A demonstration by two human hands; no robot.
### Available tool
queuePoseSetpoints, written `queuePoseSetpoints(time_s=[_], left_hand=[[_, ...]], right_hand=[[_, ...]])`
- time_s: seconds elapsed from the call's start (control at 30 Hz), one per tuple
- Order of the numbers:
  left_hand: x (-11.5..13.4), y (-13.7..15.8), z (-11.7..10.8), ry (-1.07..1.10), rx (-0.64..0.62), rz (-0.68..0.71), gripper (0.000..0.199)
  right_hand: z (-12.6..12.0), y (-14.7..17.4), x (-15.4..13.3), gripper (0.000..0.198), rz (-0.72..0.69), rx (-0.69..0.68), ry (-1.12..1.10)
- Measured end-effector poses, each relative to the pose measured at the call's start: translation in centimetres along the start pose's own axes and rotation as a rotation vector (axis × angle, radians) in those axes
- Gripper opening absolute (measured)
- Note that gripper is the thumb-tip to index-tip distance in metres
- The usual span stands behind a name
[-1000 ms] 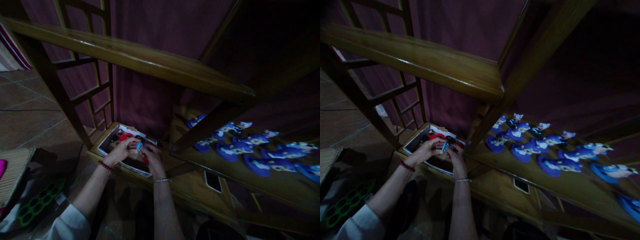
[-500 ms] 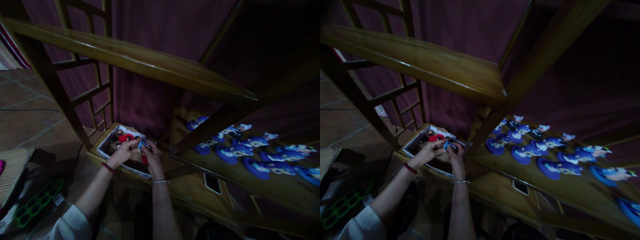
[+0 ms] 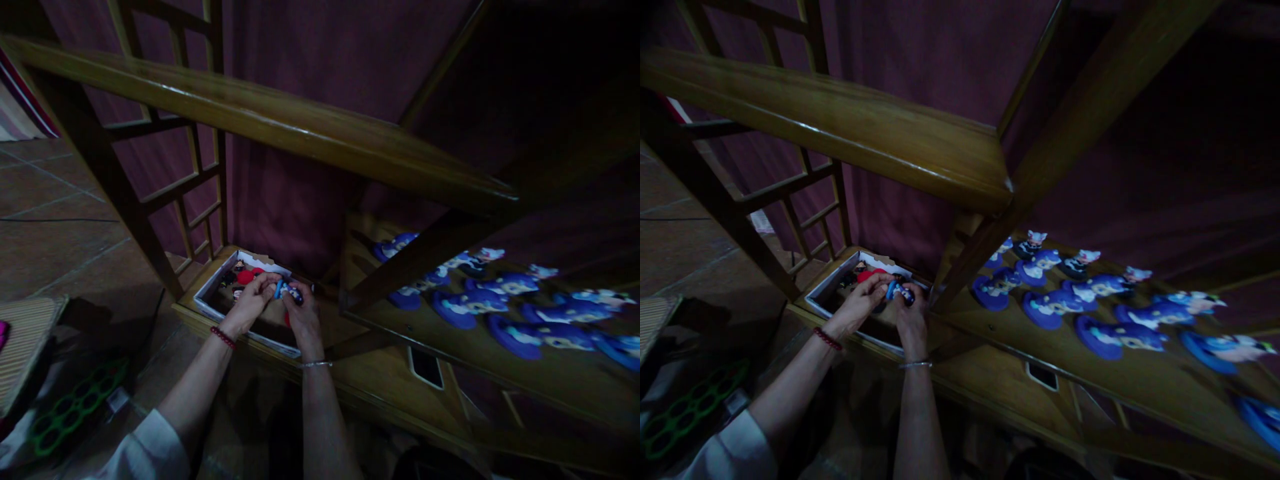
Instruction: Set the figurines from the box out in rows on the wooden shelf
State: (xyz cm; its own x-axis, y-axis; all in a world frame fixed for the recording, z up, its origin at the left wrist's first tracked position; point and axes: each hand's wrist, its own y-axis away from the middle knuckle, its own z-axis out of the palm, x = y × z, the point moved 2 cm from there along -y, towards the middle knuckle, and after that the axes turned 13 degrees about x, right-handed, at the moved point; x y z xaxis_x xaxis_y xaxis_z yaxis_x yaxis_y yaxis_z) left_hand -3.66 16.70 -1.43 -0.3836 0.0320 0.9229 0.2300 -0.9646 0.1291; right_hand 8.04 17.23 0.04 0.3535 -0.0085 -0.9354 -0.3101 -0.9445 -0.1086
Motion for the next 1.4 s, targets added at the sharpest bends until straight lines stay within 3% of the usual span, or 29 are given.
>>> queuePoseSetpoints(time_s=[0.37, 0.6, 0.8, 1.4], left_hand=[[-0.7, 0.6, 1.0, 0.271, 0.097, -0.322, 0.025], [-1.2, 0.9, 1.5, 0.267, 0.217, -0.256, 0.028], [-1.4, 1.2, 1.6, 0.288, 0.206, -0.224, 0.029], [-1.3, 1.6, 1.0, 0.286, 0.229, -0.298, 0.027]], right_hand=[[-0.1, 0.3, 0.1, 0.021, -0.078, 0.016, 0.165], [-0.1, 0.3, -0.3, 0.018, -0.17, -0.018, 0.232], [-0.4, 0.5, -0.6, 0.015, -0.251, -0.047, 0.278], [-0.4, 0.9, -0.5, 0.013, -0.369, -0.136, 0.298]])
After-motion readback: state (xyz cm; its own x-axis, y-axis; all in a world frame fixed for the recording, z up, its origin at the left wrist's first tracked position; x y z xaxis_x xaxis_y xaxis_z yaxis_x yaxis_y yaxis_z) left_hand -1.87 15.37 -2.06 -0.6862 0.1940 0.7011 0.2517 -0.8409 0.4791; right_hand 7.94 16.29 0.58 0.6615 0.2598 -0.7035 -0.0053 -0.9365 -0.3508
